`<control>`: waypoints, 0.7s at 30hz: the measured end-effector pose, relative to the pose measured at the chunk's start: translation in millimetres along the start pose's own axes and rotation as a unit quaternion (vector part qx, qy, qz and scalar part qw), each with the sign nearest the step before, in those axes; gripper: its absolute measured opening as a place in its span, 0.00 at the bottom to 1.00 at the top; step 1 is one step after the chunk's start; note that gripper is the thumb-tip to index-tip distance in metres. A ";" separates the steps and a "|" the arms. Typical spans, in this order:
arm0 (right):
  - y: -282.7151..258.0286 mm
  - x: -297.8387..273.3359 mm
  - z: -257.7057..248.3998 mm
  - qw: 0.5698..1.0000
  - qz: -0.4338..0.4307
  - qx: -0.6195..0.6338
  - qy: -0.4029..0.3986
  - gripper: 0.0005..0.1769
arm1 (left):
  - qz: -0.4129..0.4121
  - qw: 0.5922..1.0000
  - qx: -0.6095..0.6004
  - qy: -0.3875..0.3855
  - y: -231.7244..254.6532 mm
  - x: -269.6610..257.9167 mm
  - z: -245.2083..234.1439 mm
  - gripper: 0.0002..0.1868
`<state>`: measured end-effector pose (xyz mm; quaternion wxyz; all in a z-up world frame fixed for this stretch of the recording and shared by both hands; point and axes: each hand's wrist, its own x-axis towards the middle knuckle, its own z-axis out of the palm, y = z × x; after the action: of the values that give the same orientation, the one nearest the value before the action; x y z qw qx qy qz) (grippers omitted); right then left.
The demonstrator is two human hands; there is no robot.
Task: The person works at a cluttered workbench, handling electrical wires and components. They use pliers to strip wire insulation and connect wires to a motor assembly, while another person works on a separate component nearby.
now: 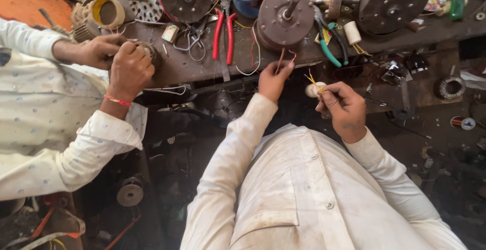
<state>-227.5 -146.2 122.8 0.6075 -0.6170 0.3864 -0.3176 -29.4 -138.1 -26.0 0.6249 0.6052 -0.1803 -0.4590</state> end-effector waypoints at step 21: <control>-43.7 221.1 -40.3 0.942 -0.225 -0.242 -0.060 0.09 | -0.037 0.949 -0.281 0.136 -22.8 -133.4 -91.0 0.06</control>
<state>-147.8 -358.8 151.6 0.3751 -0.8341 0.2656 -0.3050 -34.9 24.8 -21.4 0.7708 0.4682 0.0650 -0.4270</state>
